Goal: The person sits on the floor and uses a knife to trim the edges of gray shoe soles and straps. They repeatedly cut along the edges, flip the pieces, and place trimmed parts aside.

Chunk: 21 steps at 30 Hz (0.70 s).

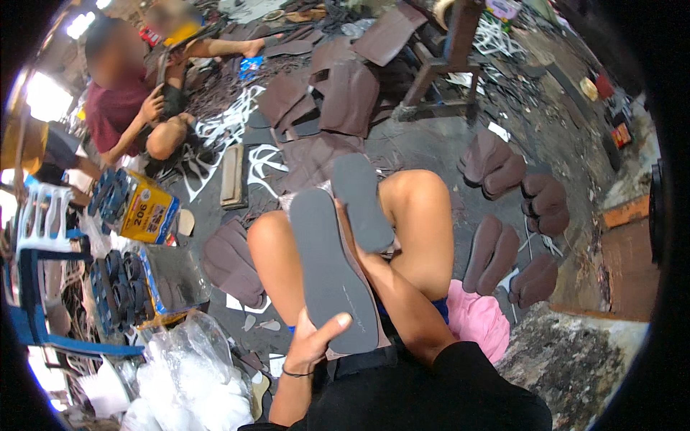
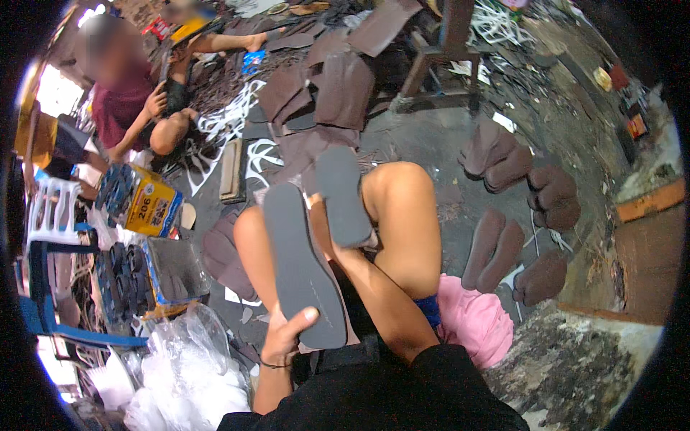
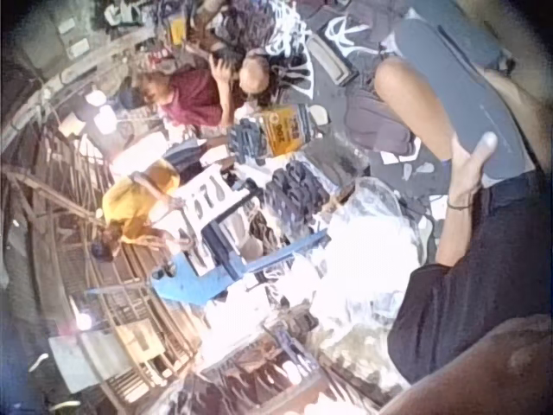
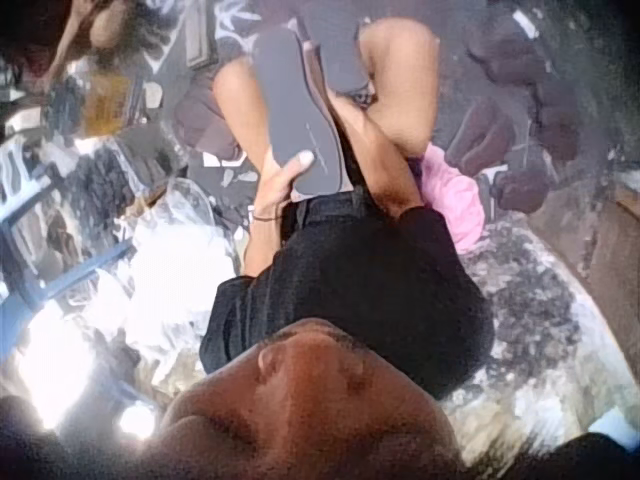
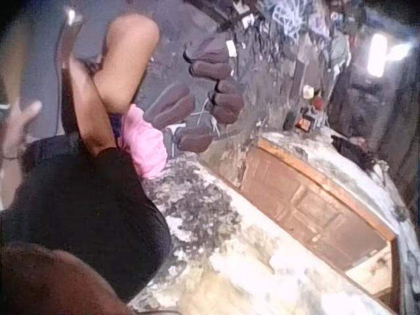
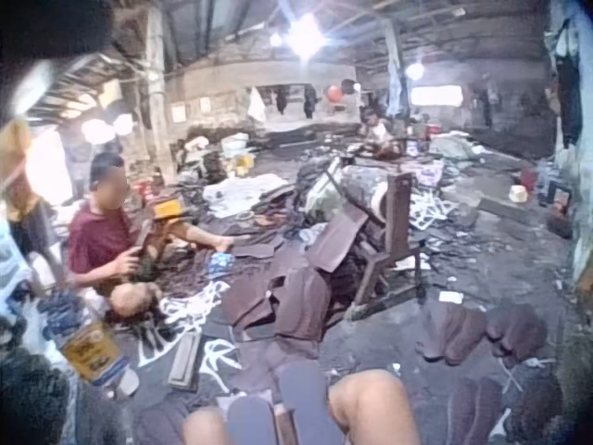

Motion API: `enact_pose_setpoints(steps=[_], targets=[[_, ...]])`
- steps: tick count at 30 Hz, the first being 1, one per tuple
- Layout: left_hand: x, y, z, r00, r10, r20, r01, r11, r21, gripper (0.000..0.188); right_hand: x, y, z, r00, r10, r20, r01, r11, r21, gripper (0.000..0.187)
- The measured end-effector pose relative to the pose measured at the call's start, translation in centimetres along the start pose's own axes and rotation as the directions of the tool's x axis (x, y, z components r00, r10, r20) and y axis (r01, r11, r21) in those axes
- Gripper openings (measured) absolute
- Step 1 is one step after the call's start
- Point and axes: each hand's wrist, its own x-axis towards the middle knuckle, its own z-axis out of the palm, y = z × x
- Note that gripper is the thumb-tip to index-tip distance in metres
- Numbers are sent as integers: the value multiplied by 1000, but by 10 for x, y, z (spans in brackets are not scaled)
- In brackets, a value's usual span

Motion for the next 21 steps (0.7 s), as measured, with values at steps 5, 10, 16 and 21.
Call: enact_pose_setpoints(steps=[5, 10, 16, 21], targets=[[-6, 68, -59, 978, 75, 194, -200, 594, 779, 69, -6, -58, -49, 936, 135, 325, -352, 358, 865, 71], [-16, 123, -66, 993, -11, 116, -102, 400, 911, 91, -37, -54, -97, 986, -104, 130, -45, 585, 809, 49], [-7, 131, -83, 914, 399, 74, -357, 703, 616, 83, -78, -64, -107, 993, 57, 101, -104, 819, 564, 47], [52, 48, -67, 792, 423, -440, -515, 850, -110, 32, -123, -64, -57, 967, 228, 117, -254, 792, 555, 35]])
